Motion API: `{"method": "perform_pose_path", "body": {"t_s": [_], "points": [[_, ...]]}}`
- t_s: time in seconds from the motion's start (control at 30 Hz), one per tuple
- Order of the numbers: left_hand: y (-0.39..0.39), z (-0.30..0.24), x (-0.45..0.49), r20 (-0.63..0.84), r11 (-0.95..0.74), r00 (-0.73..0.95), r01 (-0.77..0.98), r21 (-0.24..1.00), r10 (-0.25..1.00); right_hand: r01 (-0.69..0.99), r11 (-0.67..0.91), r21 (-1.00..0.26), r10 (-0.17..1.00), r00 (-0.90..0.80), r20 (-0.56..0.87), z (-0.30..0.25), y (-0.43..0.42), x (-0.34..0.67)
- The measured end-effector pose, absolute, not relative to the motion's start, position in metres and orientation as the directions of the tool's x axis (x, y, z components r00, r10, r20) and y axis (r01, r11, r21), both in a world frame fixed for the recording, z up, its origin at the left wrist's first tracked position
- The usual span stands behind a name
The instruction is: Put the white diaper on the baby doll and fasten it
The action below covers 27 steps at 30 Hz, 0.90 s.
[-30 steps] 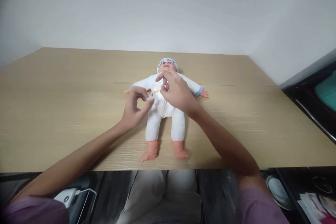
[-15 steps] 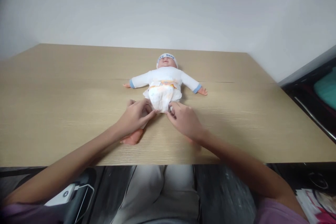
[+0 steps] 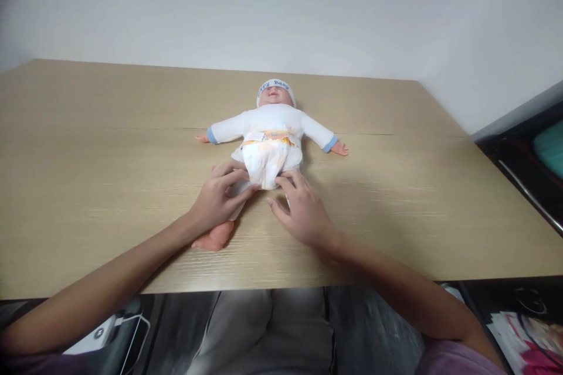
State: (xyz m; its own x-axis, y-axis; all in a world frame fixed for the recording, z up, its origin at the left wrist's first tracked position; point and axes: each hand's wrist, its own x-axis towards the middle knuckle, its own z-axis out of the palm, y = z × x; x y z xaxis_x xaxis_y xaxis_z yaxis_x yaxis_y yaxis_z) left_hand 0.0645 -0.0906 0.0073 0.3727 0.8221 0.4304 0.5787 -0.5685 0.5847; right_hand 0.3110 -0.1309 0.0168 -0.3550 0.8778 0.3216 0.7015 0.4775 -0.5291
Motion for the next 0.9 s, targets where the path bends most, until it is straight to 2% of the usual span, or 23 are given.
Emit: {"method": "perform_pose_path", "body": {"t_s": [0.13, 0.33, 0.47, 0.53, 0.6, 0.67, 0.73, 0.8, 0.9], "points": [[-0.092, 0.009, 0.064, 0.431, -0.57, 0.373, 0.525, 0.632, 0.821, 0.662, 0.478, -0.577, 0.878, -0.349, 0.327, 0.017, -0.134, 0.311], [-0.095, 0.014, 0.067, 0.413, -0.576, 0.405, 0.501, 0.645, 0.816, 0.674, 0.45, -0.585, 0.893, -0.351, 0.283, 0.019, -0.131, 0.309], [-0.094, 0.009, 0.07, 0.346, -0.429, 0.255, 0.476, 0.768, 0.903, 0.659, 0.343, -0.669, 0.939, -0.217, 0.267, 0.014, -0.125, 0.31], [-0.091, 0.005, 0.072, 0.281, -0.319, 0.157, 0.339, 0.885, 0.947, 0.6, 0.278, -0.751, 0.96, -0.158, 0.229, 0.012, -0.122, 0.311], [-0.087, 0.001, 0.073, 0.183, -0.196, 0.105, 0.123, 0.973, 0.977, 0.501, 0.235, -0.833, 0.972, -0.128, 0.198, 0.012, -0.119, 0.314], [-0.084, -0.001, 0.074, 0.083, -0.077, 0.103, -0.056, 0.995, 0.991, 0.444, 0.217, -0.87, 0.976, -0.096, 0.194, 0.015, -0.115, 0.317], [-0.082, -0.002, 0.073, 0.021, -0.006, 0.118, -0.126, 0.992, 0.993, 0.478, 0.211, -0.853, 0.976, -0.055, 0.21, 0.019, -0.112, 0.32], [-0.083, -0.001, 0.072, 0.009, 0.002, 0.111, -0.104, 0.995, 0.994, 0.526, 0.21, -0.824, 0.973, -0.033, 0.227, 0.025, -0.109, 0.323], [-0.085, 0.002, 0.07, 0.079, -0.087, 0.109, 0.074, 0.993, 0.991, 0.541, 0.204, -0.816, 0.976, -0.044, 0.215, 0.03, -0.107, 0.326]]}}
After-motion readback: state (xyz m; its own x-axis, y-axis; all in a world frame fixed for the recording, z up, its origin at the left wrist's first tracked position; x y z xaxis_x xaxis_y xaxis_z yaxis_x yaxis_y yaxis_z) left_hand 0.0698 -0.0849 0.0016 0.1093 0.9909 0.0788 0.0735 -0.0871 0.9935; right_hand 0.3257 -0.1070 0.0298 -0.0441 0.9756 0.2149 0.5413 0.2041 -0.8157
